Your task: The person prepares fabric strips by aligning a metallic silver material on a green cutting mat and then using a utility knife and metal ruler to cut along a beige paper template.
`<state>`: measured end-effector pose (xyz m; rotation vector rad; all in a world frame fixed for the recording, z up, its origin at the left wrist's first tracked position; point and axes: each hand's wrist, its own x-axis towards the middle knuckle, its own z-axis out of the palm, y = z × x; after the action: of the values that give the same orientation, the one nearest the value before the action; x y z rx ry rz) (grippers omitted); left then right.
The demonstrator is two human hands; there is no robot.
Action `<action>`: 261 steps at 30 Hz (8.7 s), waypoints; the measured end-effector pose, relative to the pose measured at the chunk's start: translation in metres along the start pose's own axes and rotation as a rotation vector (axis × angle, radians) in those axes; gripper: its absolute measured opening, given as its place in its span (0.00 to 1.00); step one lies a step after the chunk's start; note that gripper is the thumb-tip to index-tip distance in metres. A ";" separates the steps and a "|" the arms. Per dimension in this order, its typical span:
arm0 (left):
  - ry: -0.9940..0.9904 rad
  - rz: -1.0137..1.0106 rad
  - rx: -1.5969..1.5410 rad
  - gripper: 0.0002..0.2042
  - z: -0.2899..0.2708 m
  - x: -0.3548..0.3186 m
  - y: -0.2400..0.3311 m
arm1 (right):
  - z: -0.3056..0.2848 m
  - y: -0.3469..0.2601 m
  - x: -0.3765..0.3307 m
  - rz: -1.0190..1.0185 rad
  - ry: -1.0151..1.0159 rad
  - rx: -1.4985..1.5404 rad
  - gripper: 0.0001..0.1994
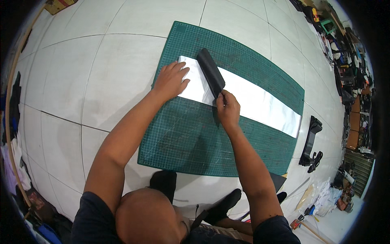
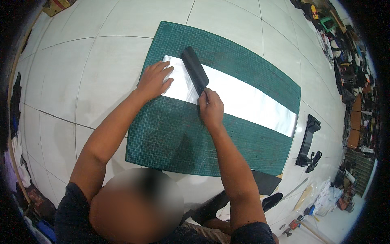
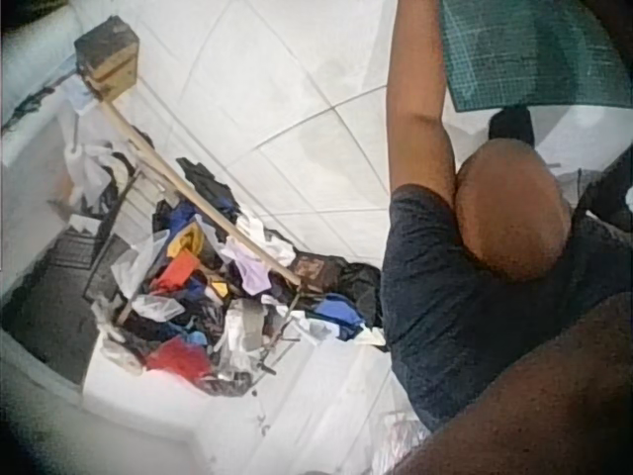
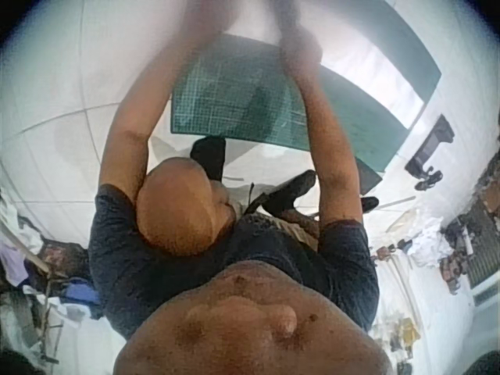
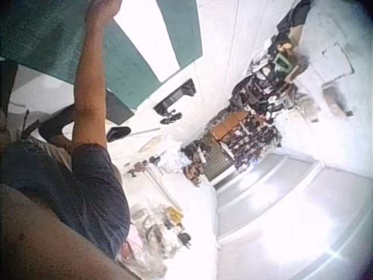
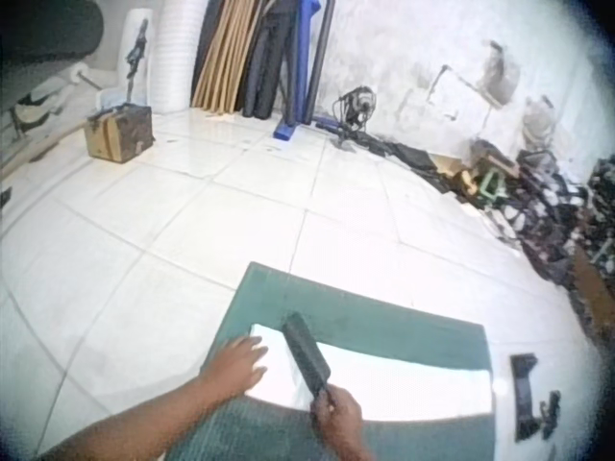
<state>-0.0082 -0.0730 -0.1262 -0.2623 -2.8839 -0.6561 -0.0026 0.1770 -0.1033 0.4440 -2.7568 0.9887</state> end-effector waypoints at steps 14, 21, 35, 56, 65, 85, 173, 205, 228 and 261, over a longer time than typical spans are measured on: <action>0.001 -0.014 0.075 0.20 0.001 0.008 0.002 | -0.008 -0.002 0.002 -0.133 0.064 0.000 0.07; -0.030 -0.027 0.093 0.23 -0.003 0.010 0.007 | -0.017 0.003 0.007 -0.154 0.145 -0.001 0.07; -0.105 -0.028 0.203 0.21 -0.001 0.017 0.009 | 0.003 -0.006 0.009 -0.695 -0.159 -0.356 0.09; -0.160 -0.044 0.305 0.23 0.006 0.018 0.000 | -0.004 -0.008 0.014 -0.551 -0.244 -0.365 0.11; -0.086 0.030 0.190 0.36 0.003 0.013 -0.005 | -0.002 -0.009 0.008 -0.572 -0.276 -0.433 0.09; 0.025 -0.048 -0.301 0.24 0.008 0.044 0.005 | -0.025 0.003 -0.002 -0.382 -0.422 -0.377 0.09; -0.235 -0.889 -0.627 0.33 -0.006 0.053 0.034 | -0.318 0.395 -0.012 0.841 -0.052 -0.319 0.24; -0.303 -0.926 -0.675 0.31 -0.015 0.054 0.040 | -0.334 0.429 -0.025 0.967 0.091 -0.147 0.16; -0.311 -0.818 -0.568 0.30 -0.016 0.054 0.032 | -0.326 0.417 -0.030 0.804 0.106 -0.392 0.14; -0.243 -0.840 -0.607 0.24 -0.007 0.043 0.025 | -0.331 0.443 -0.026 0.967 0.132 0.020 0.21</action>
<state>-0.0439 -0.0484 -0.1005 0.9115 -2.8427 -1.7217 -0.1049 0.7208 -0.1184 -1.0130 -2.7935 1.1243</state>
